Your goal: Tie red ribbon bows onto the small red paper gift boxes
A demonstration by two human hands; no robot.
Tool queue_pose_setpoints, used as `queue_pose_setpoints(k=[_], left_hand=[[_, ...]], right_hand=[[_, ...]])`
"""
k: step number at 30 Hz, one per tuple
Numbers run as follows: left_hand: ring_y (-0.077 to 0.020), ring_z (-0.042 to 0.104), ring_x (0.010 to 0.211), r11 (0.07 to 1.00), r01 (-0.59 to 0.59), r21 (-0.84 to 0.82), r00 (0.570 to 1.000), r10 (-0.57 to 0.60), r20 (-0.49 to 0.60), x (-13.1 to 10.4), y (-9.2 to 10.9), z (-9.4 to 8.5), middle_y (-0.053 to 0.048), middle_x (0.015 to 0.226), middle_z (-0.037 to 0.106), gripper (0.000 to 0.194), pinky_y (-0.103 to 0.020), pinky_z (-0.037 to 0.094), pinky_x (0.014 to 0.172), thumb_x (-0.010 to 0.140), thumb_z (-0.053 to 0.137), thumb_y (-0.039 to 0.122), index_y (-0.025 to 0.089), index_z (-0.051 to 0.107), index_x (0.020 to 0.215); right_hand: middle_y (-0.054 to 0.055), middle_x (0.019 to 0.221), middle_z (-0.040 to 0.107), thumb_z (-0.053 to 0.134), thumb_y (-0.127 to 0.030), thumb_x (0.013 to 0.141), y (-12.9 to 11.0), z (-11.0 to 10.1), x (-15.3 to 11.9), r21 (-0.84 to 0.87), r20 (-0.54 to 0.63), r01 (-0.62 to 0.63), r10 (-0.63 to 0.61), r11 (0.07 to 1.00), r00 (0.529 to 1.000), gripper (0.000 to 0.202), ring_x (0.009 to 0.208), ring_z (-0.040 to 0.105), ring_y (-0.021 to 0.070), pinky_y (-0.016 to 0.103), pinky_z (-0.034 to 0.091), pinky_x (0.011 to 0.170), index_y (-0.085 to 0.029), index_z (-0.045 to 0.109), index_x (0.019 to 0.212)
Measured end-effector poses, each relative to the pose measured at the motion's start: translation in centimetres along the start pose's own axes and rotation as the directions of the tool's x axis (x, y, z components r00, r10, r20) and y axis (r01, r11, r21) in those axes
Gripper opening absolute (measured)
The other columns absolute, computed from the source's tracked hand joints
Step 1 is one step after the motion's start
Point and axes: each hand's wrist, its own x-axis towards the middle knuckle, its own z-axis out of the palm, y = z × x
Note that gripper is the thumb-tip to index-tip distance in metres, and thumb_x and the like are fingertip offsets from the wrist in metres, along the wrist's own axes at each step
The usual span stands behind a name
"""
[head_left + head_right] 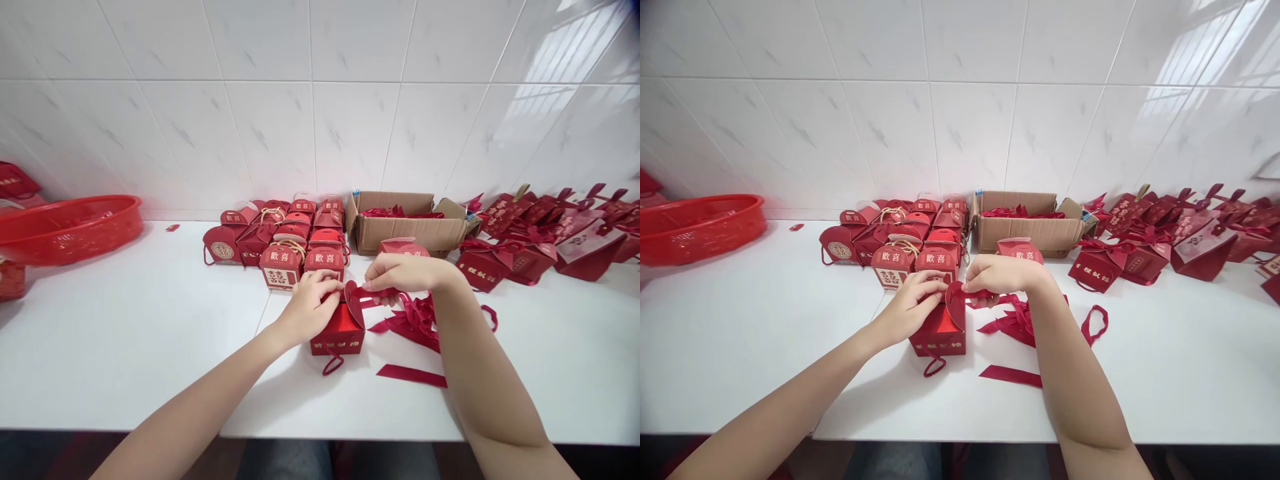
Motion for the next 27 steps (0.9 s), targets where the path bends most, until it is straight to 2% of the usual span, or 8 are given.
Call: queue_pose_setpoints(k=[5,9,16,21,27], left_hand=[[-0.0270,0.044,0.121,1.000,-0.007,-0.025,1.000,0.007,-0.018,-0.1,0.2,0.0,-0.004,0.124,0.057,0.025,-0.053,0.030,0.107,0.088,0.046,0.030,0.026,0.070,0.096],[-0.0272,0.044,0.121,0.999,-0.008,-0.054,1.000,0.007,-0.028,0.0,0.3,-0.1,-0.005,0.125,0.056,0.023,-0.051,0.032,0.107,0.086,0.050,0.032,0.025,0.070,0.094],[-0.0272,0.046,0.119,0.998,-0.025,-0.065,0.999,0.023,-0.033,-0.1,0.2,0.1,-0.007,0.123,0.057,0.022,-0.048,0.036,0.105,0.080,0.054,0.025,0.021,0.069,0.095],[-0.0275,0.045,0.121,0.997,-0.029,-0.078,0.999,0.026,-0.036,-0.2,0.1,0.2,-0.006,0.124,0.057,0.022,-0.050,0.034,0.106,0.082,0.053,0.029,0.023,0.069,0.095],[-0.0290,0.044,0.121,0.997,-0.020,-0.078,0.999,0.017,-0.031,0.4,0.3,0.2,-0.007,0.122,0.059,0.018,-0.053,0.032,0.106,0.080,0.054,0.030,0.022,0.069,0.084]], right_hand=[[0.000,0.054,0.055,0.052,-0.025,0.077,0.0,0.0,0.3,-0.022,-0.013,-0.015,0.015,1.000,1.000,0.025,0.050,0.050,0.0098,0.023,0.042,0.052,-0.014,0.051,0.055],[0.000,0.055,0.055,0.052,-0.024,0.076,0.0,0.1,0.2,0.033,-0.027,-0.024,0.025,0.999,0.999,0.022,0.053,0.052,0.0106,0.022,0.043,0.053,-0.015,0.051,0.056],[0.000,0.055,0.055,0.057,-0.025,0.073,-0.1,0.2,0.1,0.070,-0.071,-0.066,0.071,0.995,0.995,0.019,0.051,0.050,0.0103,0.022,0.041,0.050,-0.015,0.055,0.057],[0.000,0.050,0.052,0.055,-0.025,0.076,0.2,-0.1,0.7,0.077,-0.060,-0.024,0.029,0.997,0.998,0.023,0.049,0.050,0.0099,0.021,0.040,0.048,-0.014,0.052,0.056],[-0.002,0.047,0.049,0.055,-0.026,0.077,0.9,-0.4,1.3,0.101,0.003,-0.010,0.010,0.995,1.000,0.026,0.043,0.048,0.0079,0.020,0.040,0.046,-0.015,0.047,0.054]])
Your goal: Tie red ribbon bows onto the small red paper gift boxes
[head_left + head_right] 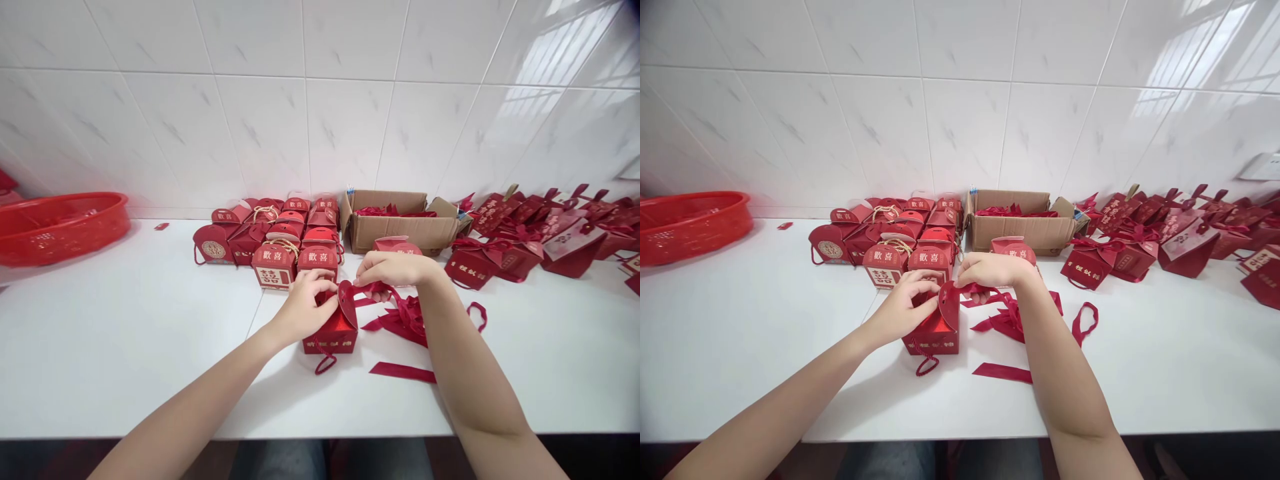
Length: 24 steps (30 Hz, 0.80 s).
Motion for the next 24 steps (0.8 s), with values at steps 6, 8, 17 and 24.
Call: queue_pose_setpoints(k=[6,8,17,24], left_hand=[[-0.0298,0.044,0.123,1.000,0.022,-0.014,0.999,-0.022,0.030,0.0,0.3,0.1,-0.007,0.124,0.058,0.014,-0.054,0.031,0.107,0.078,0.055,0.029,0.022,0.067,0.077],[-0.0295,0.044,0.123,0.999,0.026,-0.024,0.999,-0.025,0.041,0.0,0.2,0.0,-0.007,0.124,0.058,0.015,-0.054,0.031,0.107,0.078,0.055,0.028,0.022,0.068,0.079],[-0.0295,0.050,0.118,0.998,-0.030,-0.053,1.000,0.030,0.008,0.0,-0.1,-0.3,-0.008,0.120,0.062,0.017,-0.049,0.039,0.104,0.075,0.060,0.030,0.022,0.072,0.084],[-0.0280,0.052,0.115,0.996,-0.061,-0.067,0.996,0.057,-0.066,0.0,-0.3,0.2,-0.007,0.115,0.065,0.014,-0.048,0.039,0.102,0.078,0.058,0.027,0.022,0.071,0.076]], right_hand=[[-0.002,0.047,0.050,0.055,-0.025,0.077,0.2,-0.1,0.0,0.006,0.000,0.008,-0.008,1.000,1.000,0.026,0.044,0.049,0.0078,0.020,0.040,0.046,-0.015,0.047,0.054],[-0.002,0.047,0.050,0.054,-0.023,0.076,0.2,0.0,0.0,0.003,0.004,0.009,-0.009,1.000,1.000,0.025,0.044,0.048,0.0074,0.019,0.040,0.046,-0.015,0.047,0.054],[0.001,0.054,0.059,0.048,-0.022,0.078,-0.3,0.3,0.2,-0.076,0.047,0.038,-0.035,0.996,0.998,0.021,0.050,0.055,0.0102,0.021,0.045,0.051,-0.013,0.057,0.061],[0.004,0.068,0.066,0.047,-0.025,0.080,-0.5,0.8,1.3,-0.227,0.109,0.096,-0.072,0.969,0.991,0.022,0.063,0.061,0.0118,0.022,0.046,0.059,-0.013,0.061,0.067]])
